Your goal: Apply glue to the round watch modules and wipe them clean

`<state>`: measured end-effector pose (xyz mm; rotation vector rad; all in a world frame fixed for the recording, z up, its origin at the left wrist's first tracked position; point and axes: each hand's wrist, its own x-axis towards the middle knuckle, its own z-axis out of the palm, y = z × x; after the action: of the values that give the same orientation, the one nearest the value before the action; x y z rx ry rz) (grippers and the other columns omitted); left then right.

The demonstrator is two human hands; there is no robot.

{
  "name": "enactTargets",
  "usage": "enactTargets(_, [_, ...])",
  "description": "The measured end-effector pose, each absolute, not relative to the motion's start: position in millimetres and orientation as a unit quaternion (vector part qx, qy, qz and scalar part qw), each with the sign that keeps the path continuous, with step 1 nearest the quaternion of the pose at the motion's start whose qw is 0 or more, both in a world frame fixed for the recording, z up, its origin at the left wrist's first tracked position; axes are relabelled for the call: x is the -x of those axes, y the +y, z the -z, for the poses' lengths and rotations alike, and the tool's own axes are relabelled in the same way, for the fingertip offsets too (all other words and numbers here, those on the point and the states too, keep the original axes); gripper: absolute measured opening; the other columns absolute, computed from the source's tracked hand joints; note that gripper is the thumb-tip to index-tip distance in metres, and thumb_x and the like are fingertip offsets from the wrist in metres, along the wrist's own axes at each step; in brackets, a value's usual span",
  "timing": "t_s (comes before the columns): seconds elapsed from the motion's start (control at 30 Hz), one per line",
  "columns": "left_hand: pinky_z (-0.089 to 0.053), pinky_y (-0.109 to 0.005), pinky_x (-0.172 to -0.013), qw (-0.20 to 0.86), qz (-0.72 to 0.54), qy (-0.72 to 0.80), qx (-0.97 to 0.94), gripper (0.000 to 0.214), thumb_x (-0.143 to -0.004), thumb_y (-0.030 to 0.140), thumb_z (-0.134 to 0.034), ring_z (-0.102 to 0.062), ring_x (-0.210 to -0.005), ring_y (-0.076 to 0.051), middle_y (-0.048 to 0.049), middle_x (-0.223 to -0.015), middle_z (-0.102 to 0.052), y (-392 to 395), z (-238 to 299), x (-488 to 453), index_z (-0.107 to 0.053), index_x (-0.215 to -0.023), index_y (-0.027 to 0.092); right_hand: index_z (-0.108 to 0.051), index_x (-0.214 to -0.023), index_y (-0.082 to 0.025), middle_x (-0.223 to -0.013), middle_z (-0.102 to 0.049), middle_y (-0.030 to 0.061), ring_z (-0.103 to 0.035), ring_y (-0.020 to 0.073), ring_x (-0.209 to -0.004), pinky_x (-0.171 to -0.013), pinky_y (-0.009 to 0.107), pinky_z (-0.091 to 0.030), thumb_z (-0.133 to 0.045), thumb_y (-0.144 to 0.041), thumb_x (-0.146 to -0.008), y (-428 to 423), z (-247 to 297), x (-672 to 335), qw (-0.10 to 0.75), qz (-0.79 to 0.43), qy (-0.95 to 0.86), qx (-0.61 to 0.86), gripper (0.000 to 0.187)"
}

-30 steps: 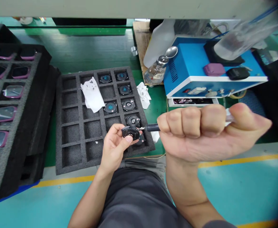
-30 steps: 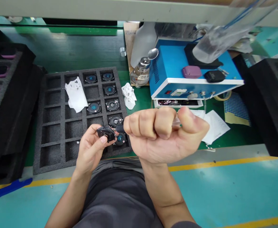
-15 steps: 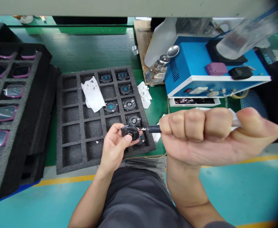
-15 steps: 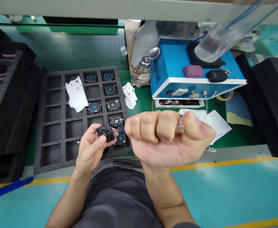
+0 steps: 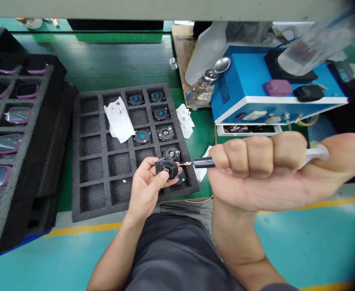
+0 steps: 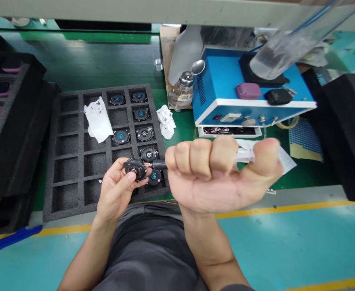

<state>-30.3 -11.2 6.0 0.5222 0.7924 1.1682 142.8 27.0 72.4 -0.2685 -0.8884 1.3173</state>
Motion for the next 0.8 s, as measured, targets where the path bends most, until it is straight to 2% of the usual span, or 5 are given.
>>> enactTargets(0.1, [-0.065,-0.026,-0.073,0.731,-0.525,0.364,-0.240,0.032,-0.083,0.023,-0.080,-0.079,-0.090,-0.021,-0.0060,-0.096,-0.081,-11.0,-6.7,30.2,-0.056,-0.103,0.017,-0.015,-0.056,-0.022,-0.047,-0.015,-0.0078,-0.013,0.0089,-0.043,-0.047,0.031,-0.025,-0.062,-0.048,-0.094,24.2,-79.9,-140.8,0.696,-0.596,-0.360,0.174,0.065])
enactTargets(0.2, [-0.065,-0.026,-0.070,0.733,-0.517,0.370,-0.240,0.033,-0.081,0.024,-0.081,-0.079,-0.087,-0.022,-0.0066,-0.094,-0.080,-10.6,-7.1,29.9,-0.058,-0.103,0.016,-0.015,-0.056,-0.021,-0.047,-0.012,-0.0075,-0.013,0.0094,-0.044,-0.048,0.032,-0.024,-0.066,-0.048,-0.092,22.4,-83.9,-137.4,0.697,-0.597,-0.350,0.188,0.067])
enactTargets(0.37, [-0.064,-0.022,-0.065,0.751,-0.507,0.358,-0.226,0.032,-0.082,0.023,-0.081,-0.079,-0.080,-0.019,-0.0065,-0.092,-0.080,-8.9,-7.2,31.1,-0.062,-0.105,0.015,-0.016,-0.055,-0.021,-0.048,-0.009,-0.0078,-0.010,0.0099,-0.044,-0.047,0.033,-0.021,-0.069,-0.051,-0.088,24.0,-82.9,-133.7,0.691,-0.605,-0.343,0.199,0.070])
enactTargets(0.5, [-0.063,-0.020,-0.067,0.771,-0.499,0.335,-0.210,0.027,-0.084,0.023,-0.079,-0.078,-0.079,-0.017,-0.0078,-0.093,-0.080,-7.4,-7.1,33.7,-0.064,-0.104,0.013,-0.016,-0.054,-0.021,-0.048,-0.008,-0.0080,-0.010,0.0098,-0.044,-0.047,0.033,-0.020,-0.070,-0.052,-0.087,24.4,-85.4,-129.4,0.689,-0.607,-0.340,0.204,0.070])
enactTargets(0.8, [-0.063,-0.020,-0.067,0.777,-0.493,0.338,-0.199,0.030,-0.081,0.026,-0.082,-0.078,-0.078,-0.017,-0.0077,-0.091,-0.079,-7.6,-8.0,34.7,-0.064,-0.101,0.013,-0.014,-0.053,-0.021,-0.046,-0.009,-0.0080,-0.013,0.0092,-0.043,-0.045,0.032,-0.024,-0.072,-0.051,-0.084,24.3,-91.6,-124.3,0.691,-0.595,-0.338,0.234,0.073])
